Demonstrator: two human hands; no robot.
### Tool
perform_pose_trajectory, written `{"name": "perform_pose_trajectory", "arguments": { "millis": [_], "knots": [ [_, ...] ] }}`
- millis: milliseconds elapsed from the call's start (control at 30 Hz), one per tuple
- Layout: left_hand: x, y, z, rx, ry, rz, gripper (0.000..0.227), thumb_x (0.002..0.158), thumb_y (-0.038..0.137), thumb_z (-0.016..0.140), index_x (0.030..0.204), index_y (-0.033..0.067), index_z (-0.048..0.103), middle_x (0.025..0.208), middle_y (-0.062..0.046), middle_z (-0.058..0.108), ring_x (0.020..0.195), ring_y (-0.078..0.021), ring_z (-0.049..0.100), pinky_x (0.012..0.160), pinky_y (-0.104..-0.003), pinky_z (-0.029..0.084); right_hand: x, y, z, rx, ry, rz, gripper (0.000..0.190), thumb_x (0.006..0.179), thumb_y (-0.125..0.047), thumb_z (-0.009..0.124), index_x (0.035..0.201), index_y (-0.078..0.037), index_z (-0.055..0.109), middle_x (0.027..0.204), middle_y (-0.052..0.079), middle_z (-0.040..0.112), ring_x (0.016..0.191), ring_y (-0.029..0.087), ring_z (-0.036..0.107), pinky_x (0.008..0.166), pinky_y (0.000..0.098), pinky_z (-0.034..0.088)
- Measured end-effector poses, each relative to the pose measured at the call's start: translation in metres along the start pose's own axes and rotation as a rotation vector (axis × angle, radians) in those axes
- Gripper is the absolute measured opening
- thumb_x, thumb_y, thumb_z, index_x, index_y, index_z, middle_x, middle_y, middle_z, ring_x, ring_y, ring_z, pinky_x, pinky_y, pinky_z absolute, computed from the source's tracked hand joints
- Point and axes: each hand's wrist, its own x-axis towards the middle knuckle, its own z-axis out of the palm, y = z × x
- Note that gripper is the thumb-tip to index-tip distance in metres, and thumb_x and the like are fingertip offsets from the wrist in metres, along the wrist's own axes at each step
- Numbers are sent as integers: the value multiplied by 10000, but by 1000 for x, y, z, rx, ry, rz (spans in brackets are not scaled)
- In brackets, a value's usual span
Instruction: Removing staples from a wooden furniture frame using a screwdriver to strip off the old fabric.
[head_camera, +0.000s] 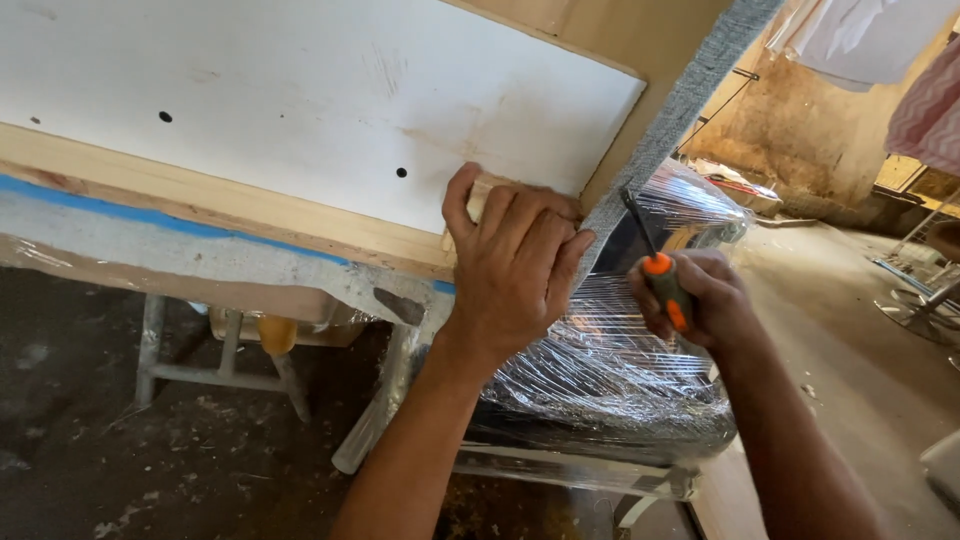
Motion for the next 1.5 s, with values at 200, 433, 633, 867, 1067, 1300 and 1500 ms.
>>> {"name": "perform_pose_trajectory", "arguments": {
  "millis": [200,433,633,867,1067,1300,1500],
  "knots": [
    [-1,0,-1,5,-15,-3,243,1068,205,528,869,93,612,948,-45,677,914,-235,599,1140,-535,239,15,9,7,303,-353,-83,374,1075,-315,610,980,39,681,689,101,606,480,147,550,403,253,479],
    [1,3,2,16,15,-43,255,1034,249,513,838,122,614,895,-28,671,892,-234,591,1131,-527,253,-92,-41,47,-719,574,542,410,976,-312,623,1176,-36,850,665,111,581,579,212,495,508,336,365],
    [12,13,19,146,116,-154,320,1033,370,577,808,149,632,800,15,648,835,-218,559,1083,-534,256,-106,-92,83,-1372,736,138,192,993,-165,714,1184,-143,704,912,-7,772,843,117,753,800,286,541],
    [3,4,23,171,126,-99,343,1061,379,561,820,141,611,808,3,637,822,-213,537,1129,-549,248,-87,-100,91,-1686,436,-510,328,1051,48,762,1365,133,723,1124,263,719,917,293,672,901,404,557],
    [3,4,21,160,123,-98,339,1075,354,520,823,136,586,795,-5,628,816,-217,533,1084,-517,289,-83,-103,90,-1911,438,-533,301,1074,-41,810,1352,75,791,1153,213,770,985,293,729,893,425,608],
    [3,4,19,169,94,-91,349,1076,372,528,820,142,582,777,6,605,815,-213,527,1086,-514,291,-88,-112,86,-2045,421,-538,297,1090,-88,832,1369,14,818,1149,167,784,996,278,747,861,397,604],
    [3,4,19,170,83,-100,371,1084,382,506,809,147,586,786,7,616,824,-209,530,1096,-514,281,-90,-118,85,-2137,406,-539,323,1104,-153,872,1410,-67,817,1181,115,784,992,258,746,883,394,617]
  ]
}}
